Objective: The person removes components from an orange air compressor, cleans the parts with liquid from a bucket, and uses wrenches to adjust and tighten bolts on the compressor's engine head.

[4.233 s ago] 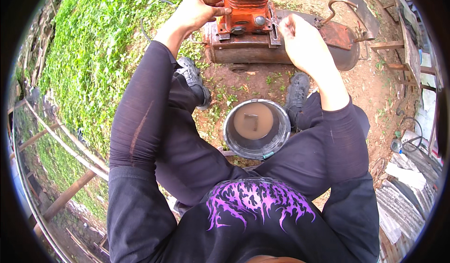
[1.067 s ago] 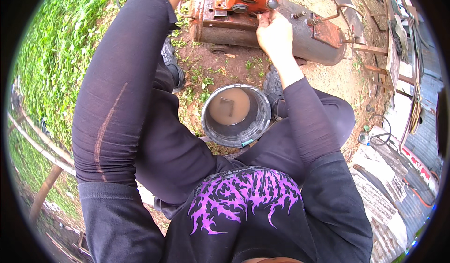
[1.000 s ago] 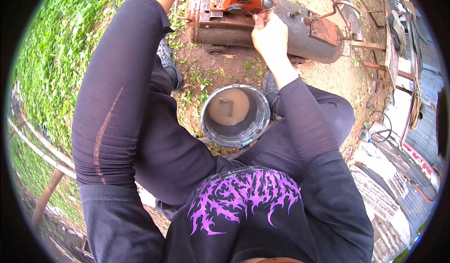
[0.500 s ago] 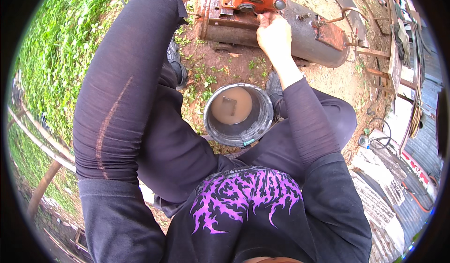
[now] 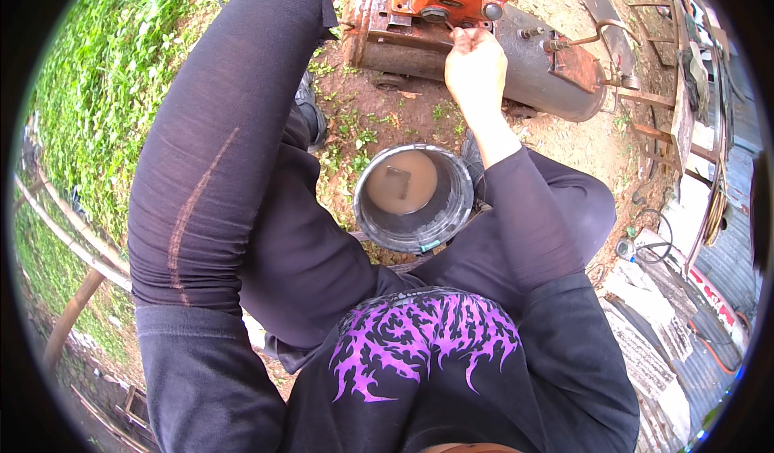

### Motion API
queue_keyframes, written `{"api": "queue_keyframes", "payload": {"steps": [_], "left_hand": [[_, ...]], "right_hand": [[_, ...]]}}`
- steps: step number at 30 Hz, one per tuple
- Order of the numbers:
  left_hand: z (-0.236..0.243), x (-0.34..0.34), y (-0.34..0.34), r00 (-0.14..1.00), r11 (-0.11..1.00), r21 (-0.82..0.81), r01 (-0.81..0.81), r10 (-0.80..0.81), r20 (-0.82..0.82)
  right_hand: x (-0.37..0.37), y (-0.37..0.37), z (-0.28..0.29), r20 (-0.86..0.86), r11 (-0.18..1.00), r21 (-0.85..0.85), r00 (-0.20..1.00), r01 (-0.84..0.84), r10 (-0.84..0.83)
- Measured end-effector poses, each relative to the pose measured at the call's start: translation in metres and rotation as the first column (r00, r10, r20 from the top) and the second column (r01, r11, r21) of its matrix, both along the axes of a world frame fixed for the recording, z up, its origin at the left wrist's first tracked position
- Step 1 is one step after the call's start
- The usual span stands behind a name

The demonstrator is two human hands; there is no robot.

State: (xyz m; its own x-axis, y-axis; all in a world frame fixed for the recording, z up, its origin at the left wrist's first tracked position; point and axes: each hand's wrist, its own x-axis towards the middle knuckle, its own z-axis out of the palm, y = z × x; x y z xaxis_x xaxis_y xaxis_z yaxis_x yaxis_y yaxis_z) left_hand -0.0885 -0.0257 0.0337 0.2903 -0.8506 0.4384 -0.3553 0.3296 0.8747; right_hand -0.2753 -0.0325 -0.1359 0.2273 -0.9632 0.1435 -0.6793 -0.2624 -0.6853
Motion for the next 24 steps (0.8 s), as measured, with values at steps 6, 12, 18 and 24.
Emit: {"api": "queue_keyframes", "payload": {"steps": [6, 12, 18, 24], "left_hand": [[-0.004, 0.007, -0.004, 1.000, 0.998, -0.058, -0.005, 0.006, 0.011], [0.000, 0.006, 0.002, 1.000, 1.000, -0.003, 0.003, -0.003, 0.024], [-0.002, 0.009, -0.002, 0.996, 0.998, -0.050, -0.024, 0.028, 0.079], [-0.001, 0.010, -0.006, 0.999, 0.997, 0.071, -0.041, 0.040, 0.011]], "right_hand": [[0.020, 0.010, 0.013, 0.094, 0.999, -0.031, 0.995, -0.015, 0.018], [0.022, 0.012, 0.007, 0.096, 0.998, 0.043, 0.995, -0.039, 0.034], [0.022, 0.013, -0.001, 0.157, 0.992, 0.125, 0.988, -0.011, -0.008], [0.026, 0.019, 0.007, 0.202, 0.988, 0.153, 0.979, -0.034, 0.002]]}}
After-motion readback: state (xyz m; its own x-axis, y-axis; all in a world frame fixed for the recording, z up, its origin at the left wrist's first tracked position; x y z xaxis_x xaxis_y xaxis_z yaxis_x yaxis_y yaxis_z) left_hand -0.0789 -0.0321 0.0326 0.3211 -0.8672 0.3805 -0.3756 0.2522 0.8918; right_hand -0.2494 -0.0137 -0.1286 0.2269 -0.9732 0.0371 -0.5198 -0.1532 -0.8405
